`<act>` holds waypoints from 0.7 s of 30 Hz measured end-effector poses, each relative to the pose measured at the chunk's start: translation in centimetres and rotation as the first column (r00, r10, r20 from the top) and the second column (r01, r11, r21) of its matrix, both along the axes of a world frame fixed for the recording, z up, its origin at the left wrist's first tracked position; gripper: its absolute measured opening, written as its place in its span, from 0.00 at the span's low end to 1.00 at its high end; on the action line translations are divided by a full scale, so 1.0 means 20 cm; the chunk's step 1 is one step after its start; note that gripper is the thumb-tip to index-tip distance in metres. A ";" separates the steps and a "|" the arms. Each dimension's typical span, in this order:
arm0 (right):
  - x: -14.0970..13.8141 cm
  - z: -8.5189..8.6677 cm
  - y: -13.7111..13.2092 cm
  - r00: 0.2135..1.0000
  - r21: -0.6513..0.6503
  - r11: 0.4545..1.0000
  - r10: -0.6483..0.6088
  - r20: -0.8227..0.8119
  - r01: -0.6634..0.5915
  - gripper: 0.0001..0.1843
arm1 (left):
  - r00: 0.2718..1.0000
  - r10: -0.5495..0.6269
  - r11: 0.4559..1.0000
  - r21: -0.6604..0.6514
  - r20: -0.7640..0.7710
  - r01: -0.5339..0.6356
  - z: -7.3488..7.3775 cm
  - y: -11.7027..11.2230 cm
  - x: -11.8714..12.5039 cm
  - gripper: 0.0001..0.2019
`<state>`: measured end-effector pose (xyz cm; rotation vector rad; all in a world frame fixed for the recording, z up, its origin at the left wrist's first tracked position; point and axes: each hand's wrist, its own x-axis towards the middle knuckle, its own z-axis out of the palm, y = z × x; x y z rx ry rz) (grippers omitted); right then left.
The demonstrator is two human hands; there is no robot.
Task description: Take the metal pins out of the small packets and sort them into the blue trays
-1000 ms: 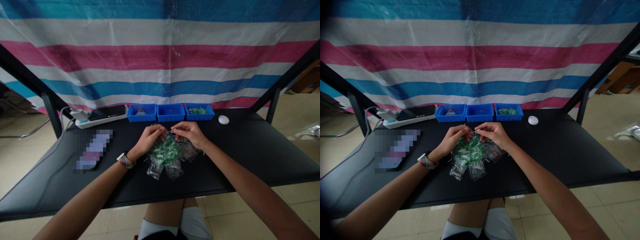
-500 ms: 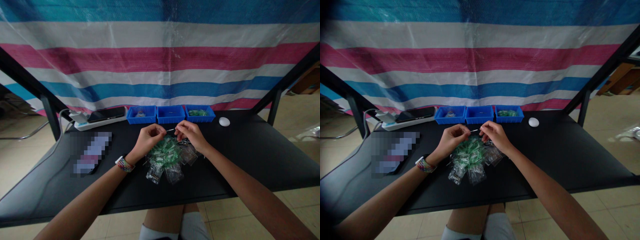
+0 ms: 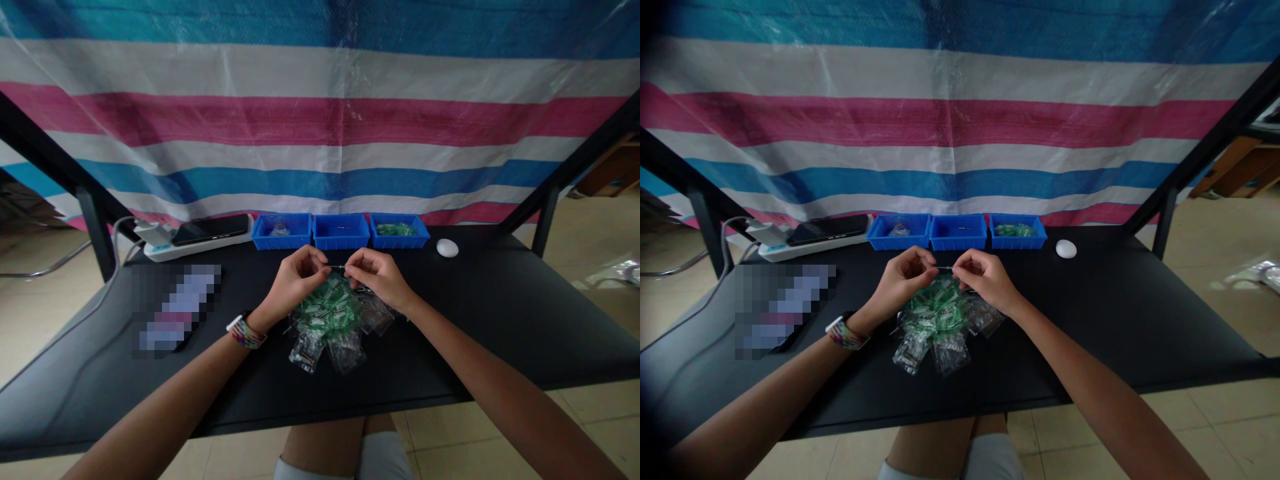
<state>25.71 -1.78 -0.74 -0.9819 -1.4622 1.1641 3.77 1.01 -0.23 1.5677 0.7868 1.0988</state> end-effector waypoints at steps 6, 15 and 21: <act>0.00 -0.01 0.01 0.999 0.029 0.998 -0.049 -0.002 0.049 0.17 | 0.996 -0.050 0.998 -0.042 -0.072 0.047 0.00 0.02 -0.03 0.15; -0.01 -0.02 0.00 0.999 0.004 0.999 -0.048 -0.010 0.048 0.14 | 0.994 -0.073 0.997 -0.020 -0.079 0.071 -0.01 0.01 -0.01 0.15; 0.00 -0.01 0.01 0.999 -0.003 0.999 -0.040 -0.034 0.040 0.18 | 0.997 -0.038 0.999 0.010 -0.062 0.039 0.00 0.01 -0.01 0.15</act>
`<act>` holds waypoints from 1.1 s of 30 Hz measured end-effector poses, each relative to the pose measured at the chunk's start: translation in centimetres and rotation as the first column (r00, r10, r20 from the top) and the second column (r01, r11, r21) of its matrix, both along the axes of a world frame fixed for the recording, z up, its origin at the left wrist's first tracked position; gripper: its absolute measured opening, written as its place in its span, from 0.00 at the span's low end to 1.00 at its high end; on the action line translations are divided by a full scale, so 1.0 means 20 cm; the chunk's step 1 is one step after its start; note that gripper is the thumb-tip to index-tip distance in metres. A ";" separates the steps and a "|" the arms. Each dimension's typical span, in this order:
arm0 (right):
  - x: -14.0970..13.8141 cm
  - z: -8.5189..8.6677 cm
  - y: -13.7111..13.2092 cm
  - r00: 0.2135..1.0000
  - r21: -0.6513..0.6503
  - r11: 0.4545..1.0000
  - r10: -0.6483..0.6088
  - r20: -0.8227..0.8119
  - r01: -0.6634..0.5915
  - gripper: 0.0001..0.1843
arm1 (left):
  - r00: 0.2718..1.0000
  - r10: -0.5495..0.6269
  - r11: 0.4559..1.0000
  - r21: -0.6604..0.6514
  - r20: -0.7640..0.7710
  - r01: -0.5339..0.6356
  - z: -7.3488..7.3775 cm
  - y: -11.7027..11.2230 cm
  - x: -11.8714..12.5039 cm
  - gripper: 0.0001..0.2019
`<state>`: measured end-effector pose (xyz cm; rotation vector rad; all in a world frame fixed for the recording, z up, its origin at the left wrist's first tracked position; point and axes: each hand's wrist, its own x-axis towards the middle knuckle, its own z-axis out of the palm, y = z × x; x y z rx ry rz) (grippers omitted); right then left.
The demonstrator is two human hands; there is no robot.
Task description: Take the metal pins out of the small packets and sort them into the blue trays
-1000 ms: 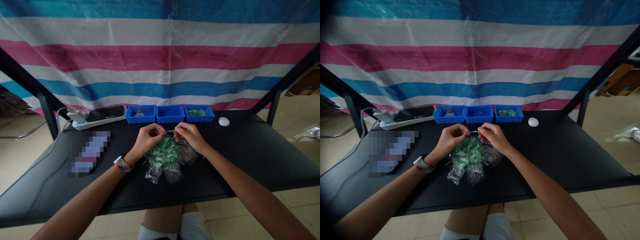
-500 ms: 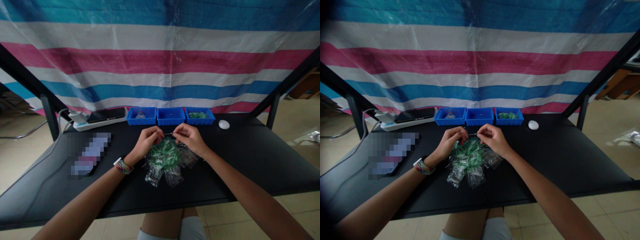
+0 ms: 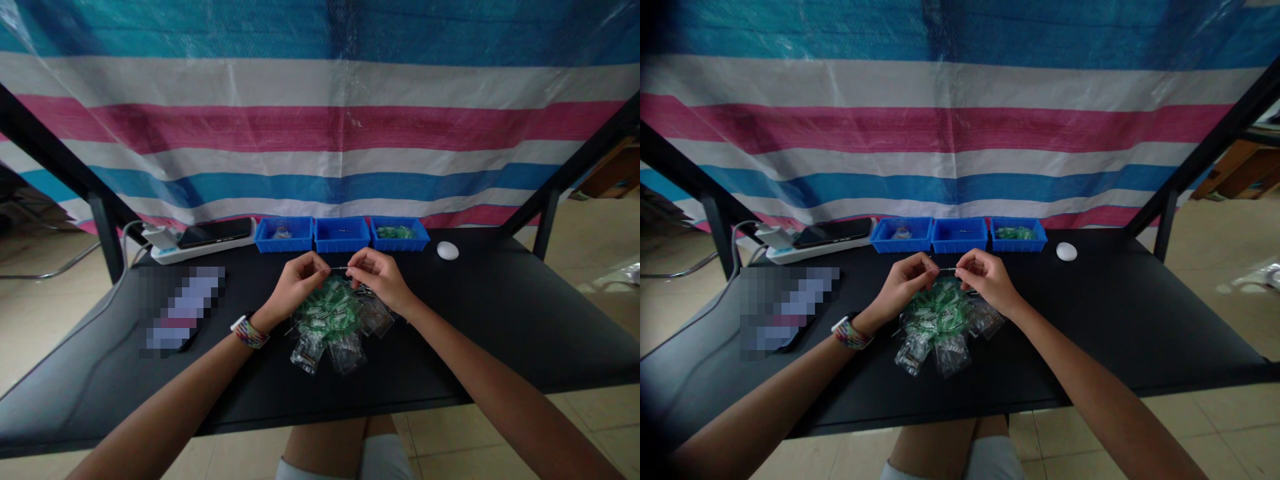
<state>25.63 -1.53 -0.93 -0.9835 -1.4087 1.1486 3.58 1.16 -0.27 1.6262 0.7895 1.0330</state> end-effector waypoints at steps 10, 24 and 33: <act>0.00 0.00 0.04 0.993 0.081 0.990 -0.110 -0.034 0.112 0.18 | 0.999 -0.018 0.999 -0.035 0.034 0.020 -0.02 0.01 0.00 0.14; 0.23 0.00 0.18 0.905 0.153 0.972 -0.223 0.362 0.178 0.14 | 1.000 -0.017 0.999 -0.030 0.004 0.017 -0.01 0.02 -0.01 0.13; 0.35 0.02 0.14 0.666 -0.022 0.990 0.111 0.738 -0.140 0.08 | 1.000 -0.024 0.999 -0.038 0.001 0.024 -0.01 0.02 -0.01 0.12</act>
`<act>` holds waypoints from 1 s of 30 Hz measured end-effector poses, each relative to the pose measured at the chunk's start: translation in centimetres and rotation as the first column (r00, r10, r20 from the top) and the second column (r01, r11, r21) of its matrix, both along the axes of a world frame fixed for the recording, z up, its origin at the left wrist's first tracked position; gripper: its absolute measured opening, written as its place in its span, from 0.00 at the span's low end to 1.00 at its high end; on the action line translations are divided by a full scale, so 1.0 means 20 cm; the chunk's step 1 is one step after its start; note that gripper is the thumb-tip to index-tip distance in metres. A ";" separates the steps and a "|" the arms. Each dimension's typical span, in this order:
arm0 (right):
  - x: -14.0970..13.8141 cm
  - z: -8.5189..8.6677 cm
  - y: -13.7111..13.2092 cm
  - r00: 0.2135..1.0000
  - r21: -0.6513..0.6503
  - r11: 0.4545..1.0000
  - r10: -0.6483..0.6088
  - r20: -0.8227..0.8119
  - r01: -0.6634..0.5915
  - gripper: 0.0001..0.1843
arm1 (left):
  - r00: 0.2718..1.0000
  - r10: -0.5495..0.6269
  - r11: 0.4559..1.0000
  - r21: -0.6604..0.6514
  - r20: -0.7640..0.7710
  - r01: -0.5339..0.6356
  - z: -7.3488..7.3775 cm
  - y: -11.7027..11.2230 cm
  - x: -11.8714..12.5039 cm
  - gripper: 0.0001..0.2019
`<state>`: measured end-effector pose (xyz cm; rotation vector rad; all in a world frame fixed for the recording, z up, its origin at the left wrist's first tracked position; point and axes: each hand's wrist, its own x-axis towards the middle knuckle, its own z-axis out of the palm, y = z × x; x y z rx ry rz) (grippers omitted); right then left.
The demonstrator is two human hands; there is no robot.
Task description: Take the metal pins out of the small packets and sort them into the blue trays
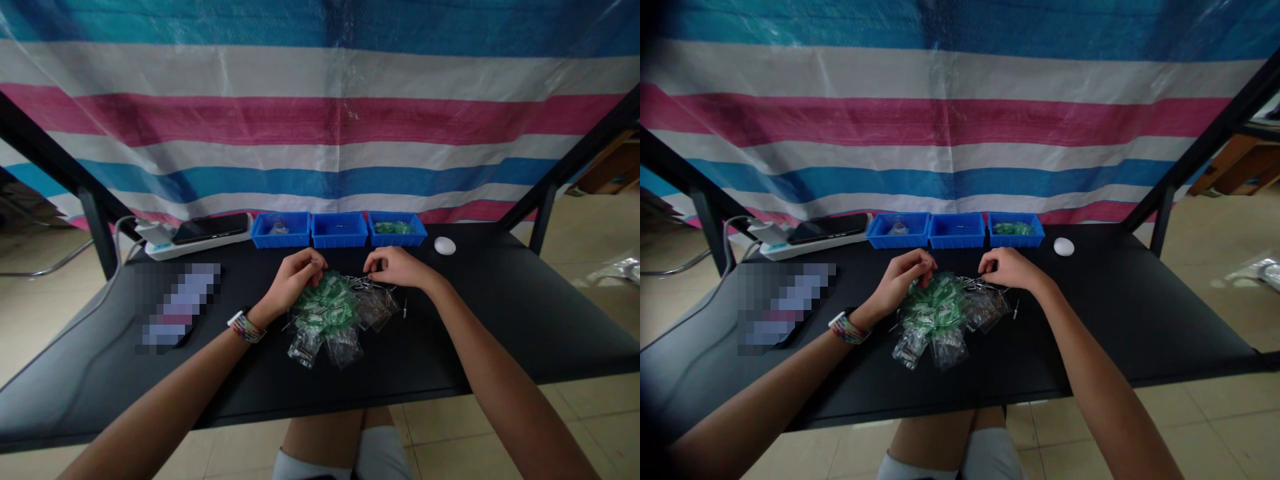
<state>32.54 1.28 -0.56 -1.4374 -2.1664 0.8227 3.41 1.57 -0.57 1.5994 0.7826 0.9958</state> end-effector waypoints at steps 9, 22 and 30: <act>-0.01 -0.04 0.00 1.000 0.129 0.992 0.006 0.023 -0.009 0.06 | 1.000 -0.015 1.000 0.026 -0.016 0.015 0.00 0.00 0.00 0.12; 0.02 -0.02 0.02 0.998 0.030 0.998 -0.052 -0.024 0.053 0.15 | 1.000 -0.016 0.999 0.028 0.011 0.016 0.00 0.00 0.00 0.11; 0.01 0.03 0.00 0.990 0.029 0.996 -0.082 -0.112 0.086 0.21 | 1.000 -0.001 1.000 0.018 0.001 0.001 0.01 0.00 0.01 0.10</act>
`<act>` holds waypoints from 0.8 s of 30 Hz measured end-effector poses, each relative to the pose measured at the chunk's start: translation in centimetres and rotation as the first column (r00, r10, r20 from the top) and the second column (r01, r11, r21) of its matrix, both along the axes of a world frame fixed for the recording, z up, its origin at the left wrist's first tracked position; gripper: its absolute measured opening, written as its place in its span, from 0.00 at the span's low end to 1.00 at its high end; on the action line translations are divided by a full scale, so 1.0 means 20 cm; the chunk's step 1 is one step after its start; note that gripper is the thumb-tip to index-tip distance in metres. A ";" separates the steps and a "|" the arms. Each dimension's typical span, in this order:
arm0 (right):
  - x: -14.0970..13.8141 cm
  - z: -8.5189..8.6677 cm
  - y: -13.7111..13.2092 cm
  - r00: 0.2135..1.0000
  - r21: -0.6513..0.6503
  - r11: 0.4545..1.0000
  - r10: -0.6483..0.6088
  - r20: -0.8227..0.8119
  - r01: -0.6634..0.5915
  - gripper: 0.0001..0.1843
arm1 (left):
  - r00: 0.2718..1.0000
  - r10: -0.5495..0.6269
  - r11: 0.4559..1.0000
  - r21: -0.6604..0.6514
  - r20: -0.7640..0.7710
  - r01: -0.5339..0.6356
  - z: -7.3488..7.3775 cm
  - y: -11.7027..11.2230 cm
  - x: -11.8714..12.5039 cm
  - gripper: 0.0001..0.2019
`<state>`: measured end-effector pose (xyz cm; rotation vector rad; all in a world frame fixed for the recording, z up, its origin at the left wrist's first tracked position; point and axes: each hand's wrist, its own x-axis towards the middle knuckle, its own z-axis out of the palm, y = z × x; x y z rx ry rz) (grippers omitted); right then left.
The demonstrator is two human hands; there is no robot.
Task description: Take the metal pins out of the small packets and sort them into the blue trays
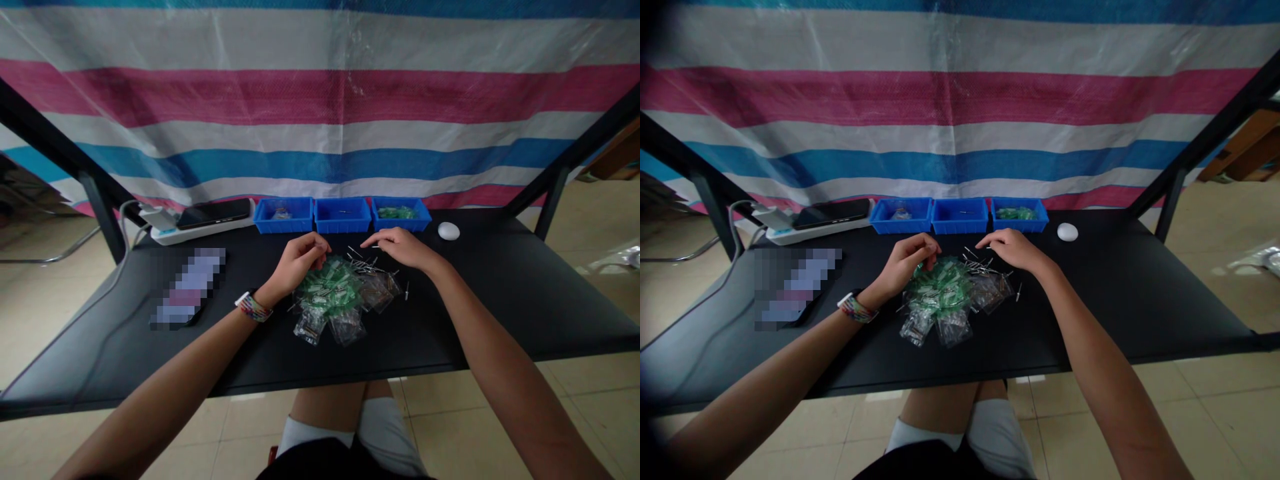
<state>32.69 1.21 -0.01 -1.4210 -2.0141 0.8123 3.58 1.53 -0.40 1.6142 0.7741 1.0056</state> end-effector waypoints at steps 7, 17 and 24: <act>-0.06 -0.01 0.00 0.915 -0.113 0.993 -0.079 -0.395 0.037 0.10 | 1.000 0.008 1.000 0.009 -0.005 -0.008 0.00 0.00 0.00 0.11; -0.21 -0.07 -0.04 0.890 -0.060 0.994 -0.112 -0.441 0.096 0.04 | 0.992 0.013 0.995 0.103 -0.124 0.000 -0.02 0.00 0.00 0.06; -0.15 -0.07 -0.04 1.000 0.199 0.980 0.029 -0.002 -0.028 0.12 | 0.975 0.028 0.982 0.189 -0.222 0.015 -0.02 -0.01 0.00 0.05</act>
